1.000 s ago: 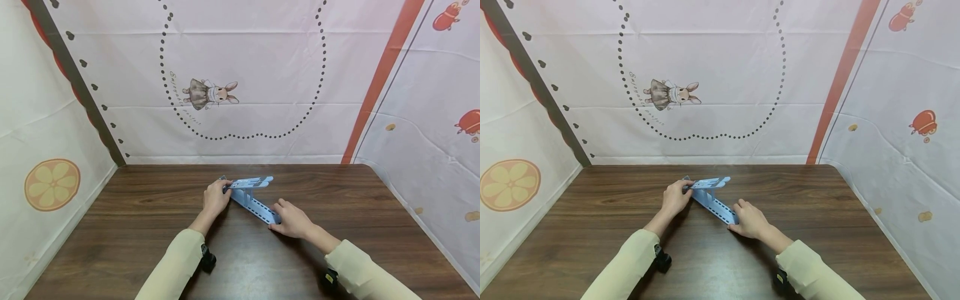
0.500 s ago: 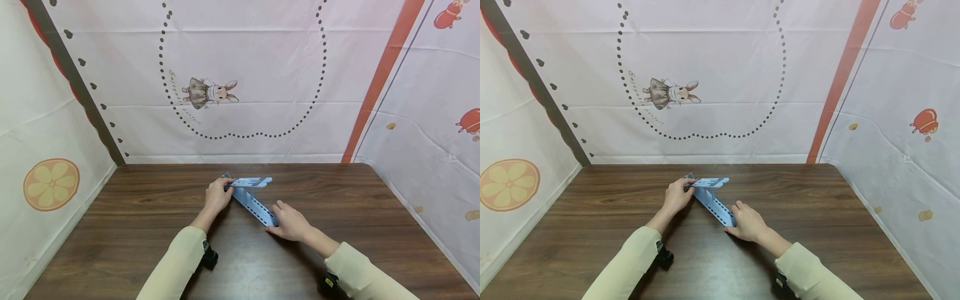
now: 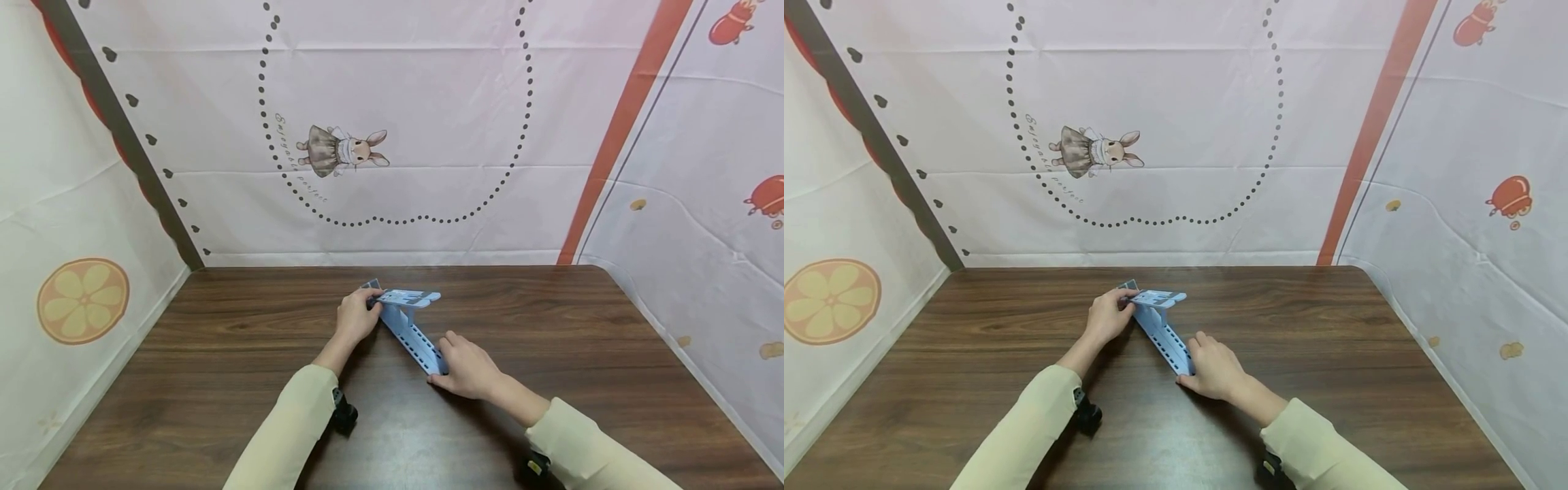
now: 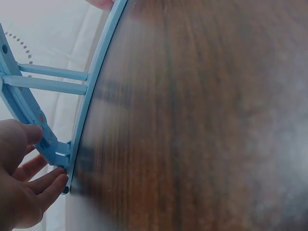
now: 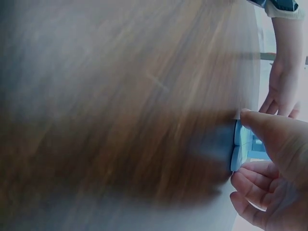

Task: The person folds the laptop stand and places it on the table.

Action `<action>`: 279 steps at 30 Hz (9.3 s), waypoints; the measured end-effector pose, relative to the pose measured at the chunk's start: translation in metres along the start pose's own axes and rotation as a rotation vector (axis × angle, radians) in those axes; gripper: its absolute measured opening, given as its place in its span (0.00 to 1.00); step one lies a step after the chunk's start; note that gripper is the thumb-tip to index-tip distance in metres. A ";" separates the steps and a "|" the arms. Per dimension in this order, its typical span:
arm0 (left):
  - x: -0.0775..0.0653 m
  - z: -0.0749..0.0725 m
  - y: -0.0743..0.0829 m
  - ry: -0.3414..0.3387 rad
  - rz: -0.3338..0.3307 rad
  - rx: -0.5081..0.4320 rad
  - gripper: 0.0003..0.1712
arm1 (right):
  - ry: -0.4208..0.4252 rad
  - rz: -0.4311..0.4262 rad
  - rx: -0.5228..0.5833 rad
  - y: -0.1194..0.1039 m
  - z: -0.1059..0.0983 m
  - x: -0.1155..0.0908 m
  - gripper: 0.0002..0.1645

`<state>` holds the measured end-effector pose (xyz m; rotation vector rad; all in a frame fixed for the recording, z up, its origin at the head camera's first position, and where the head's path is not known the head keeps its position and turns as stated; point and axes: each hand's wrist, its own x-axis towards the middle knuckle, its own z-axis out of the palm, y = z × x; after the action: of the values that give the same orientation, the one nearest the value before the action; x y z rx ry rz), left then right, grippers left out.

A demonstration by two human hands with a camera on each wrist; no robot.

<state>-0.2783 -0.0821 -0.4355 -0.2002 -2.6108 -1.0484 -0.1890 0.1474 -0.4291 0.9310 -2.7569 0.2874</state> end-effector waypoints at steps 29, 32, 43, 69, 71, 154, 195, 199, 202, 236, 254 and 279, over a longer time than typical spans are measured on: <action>-0.010 -0.008 0.020 -0.013 -0.119 0.003 0.18 | 0.019 -0.022 -0.023 -0.007 0.000 -0.003 0.25; -0.009 -0.008 0.021 -0.014 -0.143 -0.009 0.18 | 0.021 -0.031 -0.026 -0.006 0.000 -0.003 0.25; -0.006 -0.003 0.019 -0.031 -0.144 -0.043 0.19 | -0.016 -0.033 0.021 -0.007 -0.004 -0.004 0.22; 0.005 0.003 0.019 -0.169 -0.092 -0.124 0.18 | 0.001 -0.159 0.058 0.000 0.000 -0.007 0.17; 0.005 0.004 0.019 -0.186 -0.094 -0.126 0.19 | 0.008 -0.161 0.046 -0.001 0.000 -0.006 0.17; -0.025 -0.014 0.014 -0.149 -0.003 -0.266 0.14 | 0.131 0.073 0.458 0.016 0.005 0.034 0.16; -0.023 0.010 0.019 -0.168 -0.071 -0.270 0.08 | 0.234 0.317 0.562 0.006 0.028 0.074 0.09; -0.023 0.009 0.019 -0.161 -0.063 -0.270 0.08 | 0.245 0.306 0.554 0.007 0.029 0.074 0.09; -0.023 0.010 0.019 -0.151 -0.056 -0.271 0.08 | 0.250 0.298 0.557 0.007 0.029 0.074 0.08; -0.016 0.011 0.017 -0.067 -0.071 -0.258 0.06 | 0.259 0.251 0.424 0.013 0.023 0.082 0.04; -0.010 0.006 0.019 -0.079 -0.168 -0.305 0.06 | 0.276 0.289 0.368 0.019 0.017 0.087 0.05; -0.004 -0.003 0.026 0.036 -0.026 -0.320 0.07 | 0.337 0.141 0.282 0.022 0.007 0.084 0.12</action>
<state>-0.2677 -0.0656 -0.4182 -0.2172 -2.4064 -1.4615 -0.2694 0.1149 -0.4163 0.6714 -2.5088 0.7960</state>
